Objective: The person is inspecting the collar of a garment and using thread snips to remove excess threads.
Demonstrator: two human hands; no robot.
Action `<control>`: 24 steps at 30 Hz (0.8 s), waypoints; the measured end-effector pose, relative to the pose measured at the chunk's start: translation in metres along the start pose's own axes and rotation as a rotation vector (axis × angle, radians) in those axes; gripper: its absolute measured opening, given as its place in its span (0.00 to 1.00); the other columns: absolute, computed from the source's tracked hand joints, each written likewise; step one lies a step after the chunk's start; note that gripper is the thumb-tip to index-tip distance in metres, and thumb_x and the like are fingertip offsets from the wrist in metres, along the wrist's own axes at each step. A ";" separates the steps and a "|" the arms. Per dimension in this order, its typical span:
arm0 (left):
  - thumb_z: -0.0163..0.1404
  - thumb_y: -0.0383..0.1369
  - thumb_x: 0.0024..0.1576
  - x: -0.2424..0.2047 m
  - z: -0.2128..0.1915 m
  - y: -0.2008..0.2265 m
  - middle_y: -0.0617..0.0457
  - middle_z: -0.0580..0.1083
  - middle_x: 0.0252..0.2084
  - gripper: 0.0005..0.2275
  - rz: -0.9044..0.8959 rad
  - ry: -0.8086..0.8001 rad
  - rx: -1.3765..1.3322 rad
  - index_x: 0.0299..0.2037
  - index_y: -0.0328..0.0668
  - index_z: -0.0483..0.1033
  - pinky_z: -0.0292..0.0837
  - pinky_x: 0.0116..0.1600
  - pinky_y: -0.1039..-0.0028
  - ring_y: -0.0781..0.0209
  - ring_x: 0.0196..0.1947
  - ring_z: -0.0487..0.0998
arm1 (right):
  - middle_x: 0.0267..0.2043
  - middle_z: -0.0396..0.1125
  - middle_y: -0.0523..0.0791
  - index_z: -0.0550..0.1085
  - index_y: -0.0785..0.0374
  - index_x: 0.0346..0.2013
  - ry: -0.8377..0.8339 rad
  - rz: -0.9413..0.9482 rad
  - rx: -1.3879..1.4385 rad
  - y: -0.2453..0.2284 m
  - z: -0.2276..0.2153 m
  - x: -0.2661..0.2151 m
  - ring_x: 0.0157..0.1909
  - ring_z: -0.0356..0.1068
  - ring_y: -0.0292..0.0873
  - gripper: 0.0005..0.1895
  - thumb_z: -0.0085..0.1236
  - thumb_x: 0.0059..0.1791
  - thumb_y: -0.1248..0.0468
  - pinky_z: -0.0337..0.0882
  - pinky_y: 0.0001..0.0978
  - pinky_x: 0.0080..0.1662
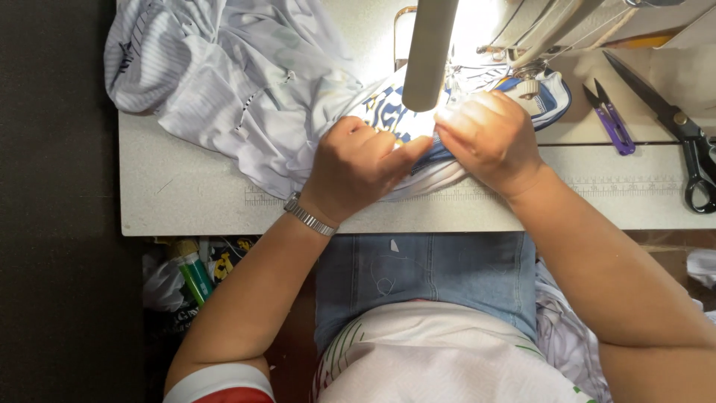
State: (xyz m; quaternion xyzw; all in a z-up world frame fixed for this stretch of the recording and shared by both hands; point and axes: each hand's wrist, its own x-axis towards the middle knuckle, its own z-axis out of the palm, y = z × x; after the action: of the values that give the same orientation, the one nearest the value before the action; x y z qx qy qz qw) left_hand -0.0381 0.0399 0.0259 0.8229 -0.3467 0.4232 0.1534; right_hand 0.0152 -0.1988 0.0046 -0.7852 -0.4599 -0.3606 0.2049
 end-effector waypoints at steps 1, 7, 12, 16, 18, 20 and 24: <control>0.49 0.35 0.62 0.005 0.003 0.003 0.65 0.56 0.19 0.11 -0.001 -0.001 0.000 0.53 0.60 0.78 0.73 0.33 0.72 0.64 0.15 0.63 | 0.29 0.69 0.47 0.80 0.63 0.35 -0.001 0.001 0.001 -0.003 -0.002 0.000 0.30 0.69 0.52 0.04 0.70 0.51 0.68 0.74 0.43 0.38; 0.61 0.54 0.55 0.019 0.016 0.014 0.36 0.70 0.63 0.39 -0.064 -0.457 -0.425 0.70 0.39 0.60 0.69 0.63 0.55 0.39 0.60 0.75 | 0.24 0.62 0.48 0.75 0.62 0.27 -0.052 -0.073 -0.023 -0.011 -0.009 -0.011 0.28 0.66 0.53 0.09 0.64 0.52 0.68 0.70 0.42 0.35; 0.45 0.69 0.53 -0.009 0.041 0.012 0.56 0.77 0.53 0.37 -0.155 -0.474 -0.052 0.63 0.54 0.71 0.63 0.62 0.46 0.55 0.57 0.74 | 0.36 0.74 0.46 0.81 0.60 0.36 -0.095 -0.004 0.017 -0.021 -0.021 -0.003 0.40 0.75 0.50 0.01 0.63 0.52 0.67 0.75 0.42 0.45; 0.46 0.69 0.52 -0.011 0.044 0.014 0.57 0.76 0.51 0.34 -0.154 -0.461 -0.044 0.62 0.59 0.72 0.66 0.60 0.44 0.51 0.58 0.73 | 0.40 0.74 0.44 0.80 0.59 0.36 -0.115 -0.002 0.024 -0.015 -0.025 -0.011 0.44 0.76 0.49 0.03 0.61 0.54 0.65 0.75 0.41 0.49; 0.46 0.69 0.53 -0.012 0.044 0.016 0.55 0.75 0.54 0.35 -0.165 -0.539 -0.066 0.64 0.62 0.70 0.65 0.61 0.41 0.46 0.61 0.71 | 0.35 0.75 0.44 0.80 0.61 0.34 -0.143 0.023 0.025 -0.017 -0.030 -0.008 0.42 0.76 0.48 0.03 0.67 0.51 0.67 0.76 0.40 0.50; 0.45 0.71 0.52 -0.014 0.054 0.021 0.55 0.75 0.53 0.35 -0.165 -0.514 -0.063 0.64 0.62 0.70 0.65 0.61 0.41 0.46 0.59 0.72 | 0.36 0.75 0.42 0.80 0.59 0.35 -0.170 0.060 0.045 -0.013 -0.030 -0.018 0.42 0.75 0.47 0.03 0.66 0.52 0.64 0.75 0.39 0.50; 0.44 0.73 0.49 -0.015 0.067 0.027 0.53 0.75 0.52 0.37 -0.185 -0.478 -0.065 0.62 0.63 0.71 0.63 0.62 0.41 0.45 0.57 0.72 | 0.37 0.75 0.42 0.81 0.59 0.36 -0.222 0.145 0.085 -0.010 -0.031 -0.031 0.42 0.74 0.45 0.04 0.66 0.53 0.63 0.73 0.38 0.50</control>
State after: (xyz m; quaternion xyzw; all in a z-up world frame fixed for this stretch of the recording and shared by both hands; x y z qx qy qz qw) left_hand -0.0234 -0.0089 -0.0272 0.9224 -0.3100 0.1893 0.1314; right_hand -0.0151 -0.2325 0.0012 -0.8419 -0.4368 -0.2360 0.2114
